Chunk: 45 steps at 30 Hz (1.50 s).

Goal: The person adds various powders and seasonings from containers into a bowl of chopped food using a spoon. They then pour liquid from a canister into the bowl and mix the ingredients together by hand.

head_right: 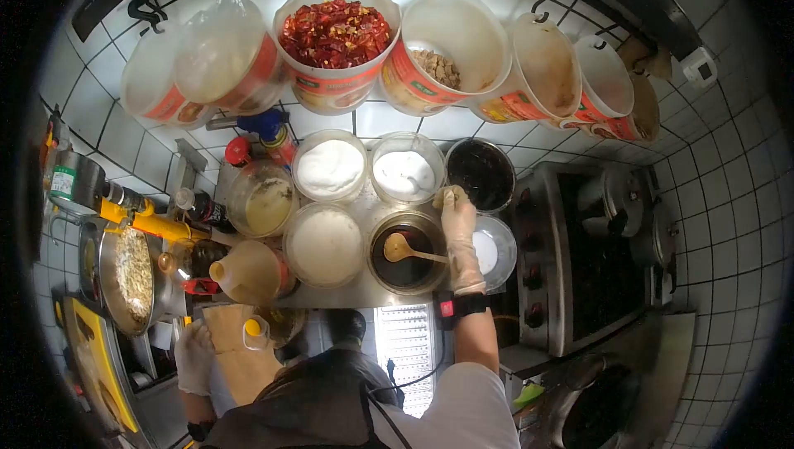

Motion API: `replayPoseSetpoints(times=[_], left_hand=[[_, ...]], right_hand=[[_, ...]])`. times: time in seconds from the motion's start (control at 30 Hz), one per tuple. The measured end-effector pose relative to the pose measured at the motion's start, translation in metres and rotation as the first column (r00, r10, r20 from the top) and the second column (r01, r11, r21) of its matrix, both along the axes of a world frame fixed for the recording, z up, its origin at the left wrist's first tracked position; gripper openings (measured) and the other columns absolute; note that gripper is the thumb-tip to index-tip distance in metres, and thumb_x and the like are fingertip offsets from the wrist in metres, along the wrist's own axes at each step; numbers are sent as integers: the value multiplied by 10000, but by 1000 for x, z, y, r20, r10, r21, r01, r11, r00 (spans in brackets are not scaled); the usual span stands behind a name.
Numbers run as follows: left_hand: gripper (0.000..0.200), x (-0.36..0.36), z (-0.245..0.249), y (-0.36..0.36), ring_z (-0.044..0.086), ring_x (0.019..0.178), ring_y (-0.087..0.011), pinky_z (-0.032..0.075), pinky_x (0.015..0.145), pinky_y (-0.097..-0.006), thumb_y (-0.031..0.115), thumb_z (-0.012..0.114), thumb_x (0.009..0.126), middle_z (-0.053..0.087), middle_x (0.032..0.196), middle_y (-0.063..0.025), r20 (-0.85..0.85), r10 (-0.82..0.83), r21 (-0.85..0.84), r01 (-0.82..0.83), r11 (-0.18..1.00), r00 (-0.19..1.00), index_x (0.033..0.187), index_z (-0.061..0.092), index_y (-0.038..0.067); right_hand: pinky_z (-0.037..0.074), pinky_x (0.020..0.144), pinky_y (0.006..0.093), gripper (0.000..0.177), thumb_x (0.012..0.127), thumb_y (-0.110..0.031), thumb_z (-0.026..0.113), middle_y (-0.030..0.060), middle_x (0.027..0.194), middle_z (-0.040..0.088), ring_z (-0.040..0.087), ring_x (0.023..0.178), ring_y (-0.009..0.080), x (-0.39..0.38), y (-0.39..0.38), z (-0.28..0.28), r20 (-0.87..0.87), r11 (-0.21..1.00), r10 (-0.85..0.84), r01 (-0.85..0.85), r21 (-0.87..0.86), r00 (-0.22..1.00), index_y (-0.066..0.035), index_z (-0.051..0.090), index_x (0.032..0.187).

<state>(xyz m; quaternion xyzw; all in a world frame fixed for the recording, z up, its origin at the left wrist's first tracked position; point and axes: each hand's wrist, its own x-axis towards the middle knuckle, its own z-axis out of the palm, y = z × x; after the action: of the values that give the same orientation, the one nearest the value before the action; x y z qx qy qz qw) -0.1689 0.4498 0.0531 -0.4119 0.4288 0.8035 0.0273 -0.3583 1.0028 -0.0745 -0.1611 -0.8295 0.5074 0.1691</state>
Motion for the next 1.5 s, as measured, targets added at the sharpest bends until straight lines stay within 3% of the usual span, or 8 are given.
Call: replayPoseSetpoints(times=[0.07, 0.2, 0.33, 0.5, 0.8, 1.1, 1.27, 1.5], left_hand=[[191, -2, -2, -2, 603, 673, -151, 494, 555, -240, 247, 519, 929, 619, 805, -46, -36, -22, 28, 23, 999, 999, 963, 572, 67], [184, -4, -3, 0, 590, 665, -151, 492, 551, -244, 237, 513, 931, 606, 791, -39, -24, -14, 0, 14, 1000, 1000, 969, 561, 64], [196, -5, 2, 3, 596, 671, -150, 497, 540, -245, 237, 521, 926, 610, 799, -37, -9, 18, -28, -19, 999, 1000, 988, 563, 56], [212, -1, 3, -1, 611, 690, -148, 515, 552, -241, 242, 541, 917, 617, 813, -38, 5, 9, -29, -9, 1000, 1000, 1005, 569, 51], [212, -3, 5, 0, 617, 675, -148, 524, 558, -234, 239, 545, 918, 628, 818, -57, 8, 6, -41, -6, 999, 1000, 996, 574, 44], [240, -6, 18, 14, 619, 708, -172, 495, 609, -259, 253, 520, 928, 631, 796, -75, -43, -53, -20, 53, 998, 998, 987, 586, 30], [278, -25, 67, 68, 635, 791, -190, 499, 721, -300, 233, 473, 943, 656, 917, -111, -90, -516, -48, 514, 857, 852, 1004, 612, 0], [343, -71, 68, 140, 635, 893, -195, 484, 806, -295, 261, 449, 953, 655, 977, -130, -69, -825, 132, 825, 550, 561, 1078, 600, -21]], right_hand=[[471, 541, 276, 191, 943, -149, 475, 83, 684, 637, 601, 572, 171, 0, -5, -8, 21, 886, -47, 51, -462, 999, -6, 587, 885], [498, 524, 252, 204, 960, -134, 451, 113, 715, 644, 611, 544, 162, -11, -11, -14, 115, 806, -103, 151, -572, 988, 10, 582, 900], [501, 537, 256, 201, 957, -135, 455, 108, 726, 649, 620, 569, 168, -14, -11, -20, 140, 812, -119, 177, -556, 983, 3, 590, 899], [499, 566, 261, 229, 951, -153, 460, 97, 748, 655, 623, 622, 176, -9, -16, -14, 166, 646, -190, 251, -721, 968, 10, 609, 887], [484, 538, 259, 267, 955, -146, 428, 137, 751, 649, 602, 586, 196, -5, -9, 3, 154, 511, -240, 260, -820, 959, 41, 609, 892], [471, 520, 252, 260, 956, -164, 454, 155, 777, 660, 614, 593, 198, 6, -4, 19, 142, 582, -276, 283, -762, 951, 34, 605, 887], [467, 521, 250, 249, 952, -174, 465, 136, 755, 664, 617, 591, 185, 12, -3, 32, 129, 588, -298, 288, -756, 946, 16, 610, 881], [461, 524, 242, 249, 952, -181, 459, 134, 765, 671, 618, 581, 182, 13, 4, 37, 131, 659, -271, 283, -697, 954, 1, 611, 875]])
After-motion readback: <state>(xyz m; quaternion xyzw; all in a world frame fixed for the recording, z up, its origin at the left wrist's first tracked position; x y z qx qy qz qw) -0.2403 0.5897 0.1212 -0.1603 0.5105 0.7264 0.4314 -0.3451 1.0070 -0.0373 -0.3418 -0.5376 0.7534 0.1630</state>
